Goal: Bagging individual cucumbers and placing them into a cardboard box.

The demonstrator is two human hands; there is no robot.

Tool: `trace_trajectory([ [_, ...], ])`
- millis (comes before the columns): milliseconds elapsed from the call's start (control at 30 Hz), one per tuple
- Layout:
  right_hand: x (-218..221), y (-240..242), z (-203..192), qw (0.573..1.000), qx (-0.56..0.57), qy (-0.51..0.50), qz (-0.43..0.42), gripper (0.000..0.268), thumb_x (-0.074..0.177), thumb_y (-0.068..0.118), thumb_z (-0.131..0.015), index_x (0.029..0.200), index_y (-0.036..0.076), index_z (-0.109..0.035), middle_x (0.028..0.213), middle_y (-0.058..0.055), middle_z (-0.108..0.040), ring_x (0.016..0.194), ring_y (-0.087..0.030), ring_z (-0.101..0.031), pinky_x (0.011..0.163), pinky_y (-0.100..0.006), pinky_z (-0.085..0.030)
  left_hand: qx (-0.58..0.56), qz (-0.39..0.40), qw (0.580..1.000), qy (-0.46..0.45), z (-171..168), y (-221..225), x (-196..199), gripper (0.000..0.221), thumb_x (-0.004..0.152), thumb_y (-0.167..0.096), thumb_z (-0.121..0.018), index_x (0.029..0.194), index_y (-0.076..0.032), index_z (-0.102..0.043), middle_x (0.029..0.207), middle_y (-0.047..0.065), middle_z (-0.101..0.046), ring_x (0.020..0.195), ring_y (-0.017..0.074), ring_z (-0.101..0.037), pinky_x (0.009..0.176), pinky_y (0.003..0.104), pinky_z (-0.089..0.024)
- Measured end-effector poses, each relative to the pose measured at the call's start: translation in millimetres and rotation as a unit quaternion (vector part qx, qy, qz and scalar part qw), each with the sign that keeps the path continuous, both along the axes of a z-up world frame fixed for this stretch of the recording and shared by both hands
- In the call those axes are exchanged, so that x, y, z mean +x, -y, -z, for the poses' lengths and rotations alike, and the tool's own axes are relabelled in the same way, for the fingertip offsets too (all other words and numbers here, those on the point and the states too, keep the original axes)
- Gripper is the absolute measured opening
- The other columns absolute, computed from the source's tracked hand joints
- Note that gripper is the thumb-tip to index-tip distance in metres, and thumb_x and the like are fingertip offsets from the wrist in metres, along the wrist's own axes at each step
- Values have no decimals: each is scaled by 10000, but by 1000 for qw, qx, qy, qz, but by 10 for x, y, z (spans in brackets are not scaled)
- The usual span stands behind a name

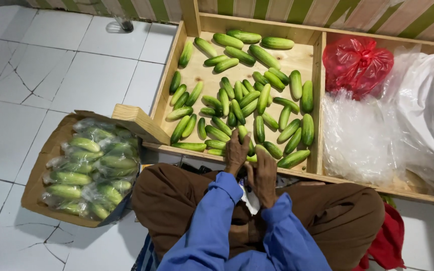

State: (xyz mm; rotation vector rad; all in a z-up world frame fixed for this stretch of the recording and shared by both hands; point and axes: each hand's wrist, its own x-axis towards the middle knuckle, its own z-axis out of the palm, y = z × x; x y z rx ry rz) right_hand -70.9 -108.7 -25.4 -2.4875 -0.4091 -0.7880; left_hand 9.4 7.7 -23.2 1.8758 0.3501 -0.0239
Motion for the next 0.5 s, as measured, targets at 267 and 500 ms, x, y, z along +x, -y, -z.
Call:
trace_trajectory([
  [267,-668,7,528,975,-144,-172,-3,582,682,417,-661,1212,178,-649,1125,-107,-653,988,-329,-668,846,-504,-493,-93,-66,992,51,103,-25,5,475,986,-478,-571,1247,-84,-617,1039,277,-721,1056,440,-694,896,516,-546],
  [500,-435,71,433,831,43,-553,40,753,847,580,-716,1348,71,-476,1144,-257,-709,1090,-492,-688,916,-628,-543,-82,-66,991,81,47,-53,-14,498,1003,-441,-548,1326,-65,-601,1120,315,-682,1106,491,-658,929,544,-538],
])
